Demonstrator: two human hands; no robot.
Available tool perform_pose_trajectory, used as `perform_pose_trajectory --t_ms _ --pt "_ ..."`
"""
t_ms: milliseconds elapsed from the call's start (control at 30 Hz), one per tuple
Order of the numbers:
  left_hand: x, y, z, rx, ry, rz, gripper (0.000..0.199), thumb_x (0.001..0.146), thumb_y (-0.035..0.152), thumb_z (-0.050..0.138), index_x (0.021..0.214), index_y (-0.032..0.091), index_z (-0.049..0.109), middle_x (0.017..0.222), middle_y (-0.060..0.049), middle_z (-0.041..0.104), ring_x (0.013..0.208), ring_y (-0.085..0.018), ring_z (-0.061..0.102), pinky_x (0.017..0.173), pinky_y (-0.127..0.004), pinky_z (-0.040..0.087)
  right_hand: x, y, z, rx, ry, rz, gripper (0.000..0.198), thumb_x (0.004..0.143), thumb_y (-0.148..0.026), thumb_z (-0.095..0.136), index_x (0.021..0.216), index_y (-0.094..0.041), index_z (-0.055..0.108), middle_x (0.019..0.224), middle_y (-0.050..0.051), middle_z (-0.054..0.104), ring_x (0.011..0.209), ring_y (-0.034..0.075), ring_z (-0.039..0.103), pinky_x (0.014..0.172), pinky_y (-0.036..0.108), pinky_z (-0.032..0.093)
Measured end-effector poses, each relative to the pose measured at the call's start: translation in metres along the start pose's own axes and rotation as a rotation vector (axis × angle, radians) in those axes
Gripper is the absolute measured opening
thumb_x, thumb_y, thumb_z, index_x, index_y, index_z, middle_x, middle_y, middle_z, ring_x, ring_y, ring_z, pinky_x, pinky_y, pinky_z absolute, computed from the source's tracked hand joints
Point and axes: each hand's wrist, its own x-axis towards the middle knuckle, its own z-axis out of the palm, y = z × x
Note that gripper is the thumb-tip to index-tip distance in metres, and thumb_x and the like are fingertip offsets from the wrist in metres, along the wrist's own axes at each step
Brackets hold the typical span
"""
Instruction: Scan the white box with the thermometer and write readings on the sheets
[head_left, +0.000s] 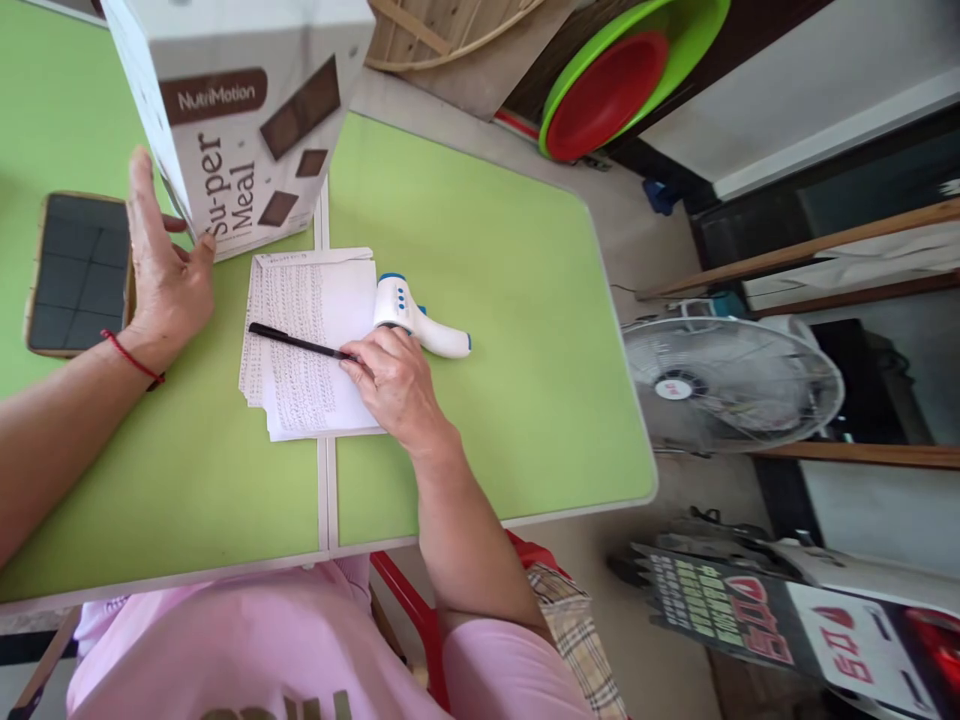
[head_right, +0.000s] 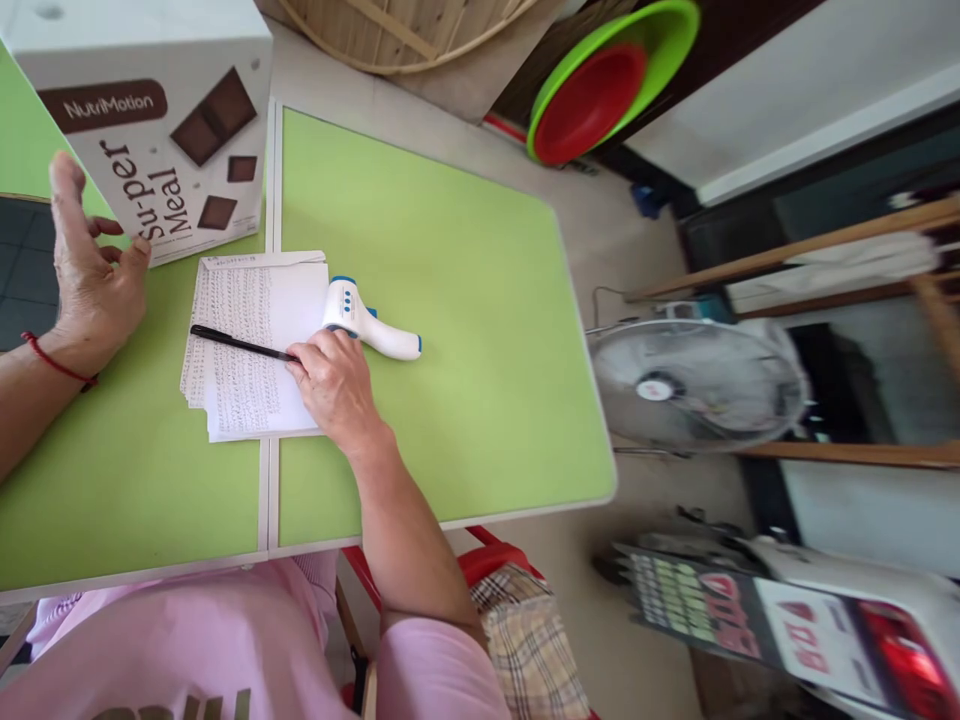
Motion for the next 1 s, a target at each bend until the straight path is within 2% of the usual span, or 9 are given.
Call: perform_pose_trajectory --t_ms 100,300,367,500,567,633,733,833,1000 --pt "0.002 0.016 0.001 0.110 0.243 -0.158 0.071 0.100 0.064 0.037 0.150 0.028 0.001 0.146 -0.007 0.020 0.108 -0.020 0.040 0.070 -0.039 0.045 0.000 0.000 -0.003 0.038 0.004 0.006 0.017 0.095 -0.022 0.052 0.092 -0.019 0.069 0.086 0.008 0.066 0.083 0.022 0.057 0.077 0.039 0.045" --pt "0.004 0.058 -0.005 0.020 0.391 0.063 0.044 0.098 0.058 0.050 0.120 0.023 0.037 0.112 -0.004 0.037 0.091 -0.015 0.045 0.069 -0.038 0.047 0.001 -0.007 -0.006 0.435 0.323 0.191 0.013 0.091 -0.036 0.055 0.093 -0.024 0.056 0.077 0.001 0.061 0.069 0.016 0.056 0.068 0.035 0.049" --pt "0.004 0.061 -0.003 -0.059 0.240 0.219 0.037 0.096 0.055 0.055 0.112 0.024 0.042 0.105 -0.004 0.044 0.085 -0.016 0.047 0.069 -0.040 0.048 0.001 -0.012 -0.005 0.566 0.450 0.227 0.015 0.088 -0.040 0.059 0.088 -0.026 0.053 0.072 -0.003 0.058 0.062 0.014 0.054 0.064 0.033 0.049" --pt "-0.002 0.059 0.007 -0.078 -0.366 0.384 0.035 0.096 0.057 0.051 0.107 0.024 0.055 0.116 -0.010 0.057 0.103 -0.026 0.056 0.089 -0.049 0.050 0.000 -0.020 -0.009 0.728 0.594 0.214 0.014 0.084 -0.038 0.063 0.082 -0.026 0.055 0.073 -0.003 0.059 0.061 0.013 0.056 0.063 0.034 0.050" --pt "-0.008 0.061 0.013 -0.039 -0.493 0.403 0.045 0.092 0.064 0.052 0.108 0.022 0.059 0.124 -0.013 0.058 0.111 -0.032 0.056 0.095 -0.053 0.047 0.000 -0.026 -0.017 0.765 0.630 0.254 0.013 0.085 -0.038 0.063 0.085 -0.025 0.058 0.076 -0.001 0.060 0.064 0.014 0.058 0.066 0.035 0.051" --pt "-0.013 0.067 0.017 0.014 -0.542 0.406 0.054 0.084 0.068 0.060 0.111 0.021 0.059 0.128 -0.016 0.057 0.118 -0.038 0.052 0.098 -0.056 0.044 -0.001 -0.033 -0.029 0.812 0.593 0.293 0.015 0.086 -0.040 0.061 0.087 -0.026 0.058 0.077 -0.001 0.058 0.068 0.014 0.059 0.068 0.036 0.052" --pt "-0.019 0.073 0.021 0.087 -0.569 0.402 0.067 0.073 0.067 0.070 0.117 0.019 0.056 0.135 -0.020 0.050 0.125 -0.043 0.045 0.103 -0.060 0.040 -0.006 -0.043 -0.042 0.885 0.384 0.325 0.019 0.084 -0.045 0.063 0.086 -0.027 0.056 0.076 -0.002 0.055 0.068 0.014 0.058 0.066 0.034 0.052" --pt "-0.021 0.075 0.024 0.100 -0.561 0.382 0.069 0.069 0.062 0.075 0.119 0.019 0.054 0.138 -0.020 0.047 0.127 -0.045 0.043 0.105 -0.061 0.037 -0.022 -0.046 -0.033 0.956 0.201 0.366 0.018 0.081 -0.041 0.066 0.083 -0.026 0.057 0.070 -0.003 0.056 0.061 0.012 0.055 0.058 0.030 0.048" --pt "-0.022 0.075 0.025 0.116 -0.568 0.397 0.068 0.070 0.056 0.076 0.120 0.018 0.051 0.138 -0.020 0.046 0.127 -0.044 0.044 0.104 -0.060 0.039 -0.054 -0.038 0.004 0.915 0.298 0.363 0.011 0.078 -0.022 0.065 0.076 -0.023 0.054 0.063 -0.006 0.055 0.051 0.008 0.046 0.048 0.025 0.036"
